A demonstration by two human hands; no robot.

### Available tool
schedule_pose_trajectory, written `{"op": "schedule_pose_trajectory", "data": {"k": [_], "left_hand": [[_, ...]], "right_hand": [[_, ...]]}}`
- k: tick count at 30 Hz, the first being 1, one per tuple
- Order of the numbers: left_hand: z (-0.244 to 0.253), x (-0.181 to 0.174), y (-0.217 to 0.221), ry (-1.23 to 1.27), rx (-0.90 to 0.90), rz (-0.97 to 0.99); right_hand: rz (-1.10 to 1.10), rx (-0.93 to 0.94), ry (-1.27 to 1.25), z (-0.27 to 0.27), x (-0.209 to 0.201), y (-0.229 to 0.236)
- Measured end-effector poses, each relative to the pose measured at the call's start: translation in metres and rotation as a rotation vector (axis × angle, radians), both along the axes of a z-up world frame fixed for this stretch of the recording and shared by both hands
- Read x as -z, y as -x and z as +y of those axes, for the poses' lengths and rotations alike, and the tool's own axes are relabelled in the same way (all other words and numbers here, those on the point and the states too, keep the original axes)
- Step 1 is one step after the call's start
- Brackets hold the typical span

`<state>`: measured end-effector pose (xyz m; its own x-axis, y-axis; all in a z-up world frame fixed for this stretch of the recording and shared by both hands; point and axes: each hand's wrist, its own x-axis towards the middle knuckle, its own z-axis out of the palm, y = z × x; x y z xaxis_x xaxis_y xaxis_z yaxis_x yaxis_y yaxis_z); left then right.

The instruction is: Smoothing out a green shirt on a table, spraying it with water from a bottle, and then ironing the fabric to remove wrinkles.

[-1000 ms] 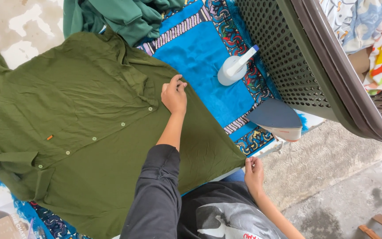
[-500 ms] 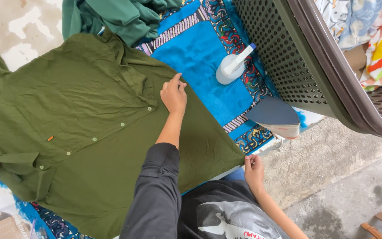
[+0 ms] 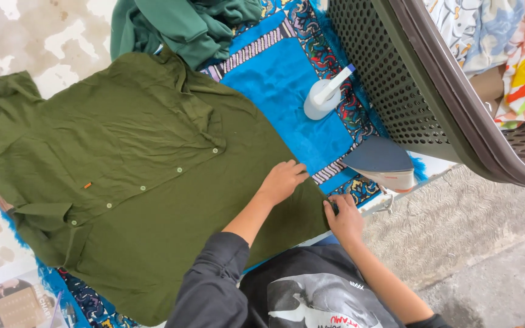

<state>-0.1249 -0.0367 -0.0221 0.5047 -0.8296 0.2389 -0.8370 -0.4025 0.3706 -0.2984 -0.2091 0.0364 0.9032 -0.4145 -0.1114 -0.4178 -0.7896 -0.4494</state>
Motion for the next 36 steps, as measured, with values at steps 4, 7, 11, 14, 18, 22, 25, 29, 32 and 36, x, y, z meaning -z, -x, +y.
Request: {"op": "schedule_pose_trajectory", "data": {"k": [4,7,11,14,18,22,25,29,32,36], "left_hand": [[-0.009,0.015,0.004,-0.055,-0.007,-0.075],[-0.013,0.015,0.004,-0.093,-0.019,-0.047],[-0.017,0.016,0.002,-0.152,-0.033,0.023],[-0.023,0.011,0.002,-0.175,-0.048,0.088],[-0.034,0.014,0.003,-0.244,-0.116,0.09],[-0.04,0.012,-0.002,-0.277,-0.127,0.13],[-0.037,0.015,-0.003,-0.233,-0.128,0.288],[-0.034,0.013,-0.004,-0.205,-0.159,0.403],[-0.033,0.015,-0.002,-0.206,-0.178,0.428],[-0.034,0.023,0.0,-0.178,-0.19,0.384]], "right_hand": [[0.04,-0.028,-0.068,-0.007,0.019,-0.003],[0.009,-0.041,-0.064,-0.014,0.026,-0.003],[0.001,-0.058,-0.069,-0.018,0.032,-0.003],[0.048,-0.056,-0.072,-0.018,0.026,-0.006],[0.047,-0.054,-0.082,-0.016,0.022,-0.006],[0.02,-0.05,-0.084,-0.017,0.022,-0.006],[0.016,-0.056,-0.107,-0.02,0.022,-0.006],[0.019,-0.051,-0.13,-0.02,0.02,-0.008],[0.052,-0.053,-0.108,-0.017,0.014,-0.007],[0.079,-0.045,-0.07,-0.018,0.021,-0.007]]}}
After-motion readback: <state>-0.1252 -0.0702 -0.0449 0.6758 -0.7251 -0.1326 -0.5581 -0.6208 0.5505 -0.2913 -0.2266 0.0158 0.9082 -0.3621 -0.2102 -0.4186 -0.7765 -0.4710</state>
